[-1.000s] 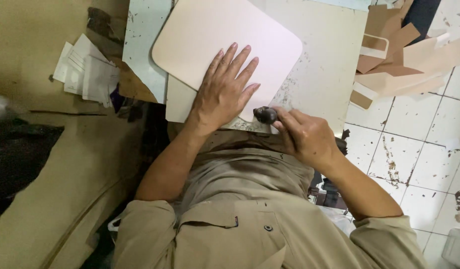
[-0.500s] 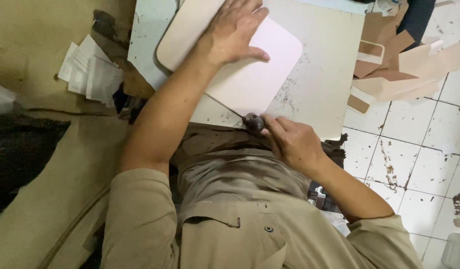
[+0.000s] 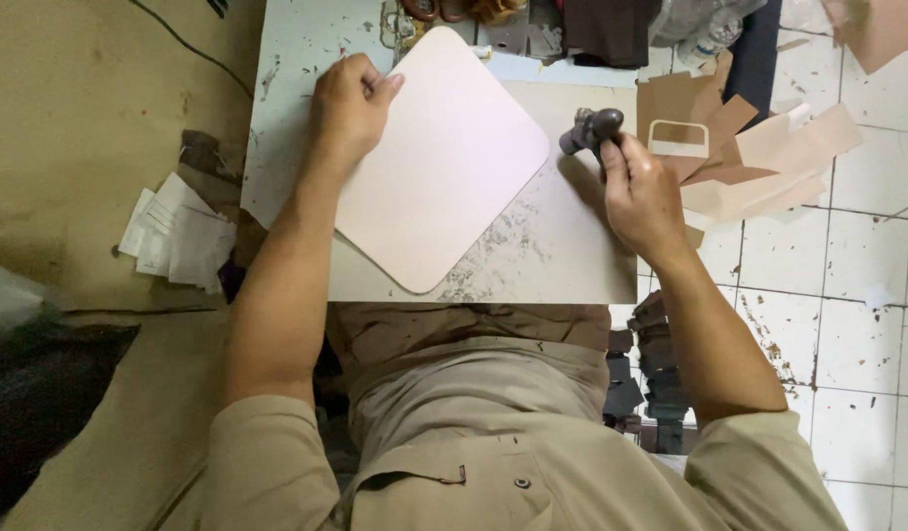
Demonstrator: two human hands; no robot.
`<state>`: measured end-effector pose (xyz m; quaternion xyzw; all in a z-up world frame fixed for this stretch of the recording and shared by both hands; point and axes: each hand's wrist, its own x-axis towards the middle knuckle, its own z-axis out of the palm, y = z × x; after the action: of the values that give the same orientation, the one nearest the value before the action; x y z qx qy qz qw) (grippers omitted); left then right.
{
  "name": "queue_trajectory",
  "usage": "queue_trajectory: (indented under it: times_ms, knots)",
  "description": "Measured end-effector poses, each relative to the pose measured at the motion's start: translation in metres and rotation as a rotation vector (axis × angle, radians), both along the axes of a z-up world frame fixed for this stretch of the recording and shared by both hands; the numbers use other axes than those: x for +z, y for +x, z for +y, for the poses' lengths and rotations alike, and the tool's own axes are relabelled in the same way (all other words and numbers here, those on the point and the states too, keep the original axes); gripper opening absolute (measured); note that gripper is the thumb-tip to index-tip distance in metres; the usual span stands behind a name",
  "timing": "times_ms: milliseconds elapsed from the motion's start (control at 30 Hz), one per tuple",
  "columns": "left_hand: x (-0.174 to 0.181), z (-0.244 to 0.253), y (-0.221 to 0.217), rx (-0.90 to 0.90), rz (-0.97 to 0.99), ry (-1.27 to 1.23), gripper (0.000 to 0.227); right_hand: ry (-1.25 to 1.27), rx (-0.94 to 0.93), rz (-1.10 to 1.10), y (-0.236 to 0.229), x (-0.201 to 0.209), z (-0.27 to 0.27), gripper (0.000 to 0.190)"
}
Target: The person places a light-colored plastic cover over a base, then uses a hammer to tap along the edges to secure the fit. They repeatedly adjust the cover and tap different sections to ensure alignment.
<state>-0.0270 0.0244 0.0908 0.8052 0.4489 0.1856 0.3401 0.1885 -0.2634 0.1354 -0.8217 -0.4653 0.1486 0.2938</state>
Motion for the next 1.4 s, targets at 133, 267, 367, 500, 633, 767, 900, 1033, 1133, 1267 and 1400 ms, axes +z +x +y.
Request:
queue_trajectory:
  times_ms: [133,267,367,500,633,767,900,1033,1133,1267,1400]
  knots:
    - [-0.107,0.019,0.024,0.092,-0.254,0.461,0.040,0.066,0.083,-0.128,0.025,-0.016,0.021,0.029]
    - [-0.066,-0.015,0.016,0.166,-0.140,0.432,0.027,0.131,0.154,-0.165,0.018,-0.021,0.032,0.026]
    - [-0.063,-0.017,0.016,0.161,-0.162,0.465,0.026,0.004,0.192,-0.208,0.017,-0.019,0.041,0.024]
    - [-0.050,-0.025,0.013,0.138,-0.148,0.495,0.025,-0.020,0.219,-0.200,0.017,-0.009,0.032,0.030]
    - [-0.049,-0.025,0.012,0.130,-0.129,0.580,0.024,0.051,0.198,-0.288,0.010,-0.034,0.020,0.034]
    - [-0.051,-0.025,0.015,0.123,-0.193,0.493,0.023,0.021,0.245,-0.303,0.003,-0.019,0.013,0.028]
    - [-0.045,-0.025,0.012,0.142,-0.100,0.589,0.026,0.068,0.246,-0.362,-0.010,-0.043,0.006,0.025]
    - [-0.056,-0.023,0.018,0.130,-0.318,0.509,0.023,0.016,0.294,-0.386,-0.015,-0.023,0.007,0.029]
    - [-0.061,-0.021,0.017,0.156,-0.225,0.548,0.025,0.300,0.330,-0.282,-0.026,-0.029,0.007,0.025]
    - [-0.068,-0.018,0.021,0.137,-0.305,0.550,0.025,0.097,0.325,-0.340,-0.034,-0.023,0.006,0.036]
    - [-0.076,-0.016,0.022,0.119,-0.402,0.503,0.023,0.251,0.320,-0.213,-0.054,-0.012,0.001,0.040]
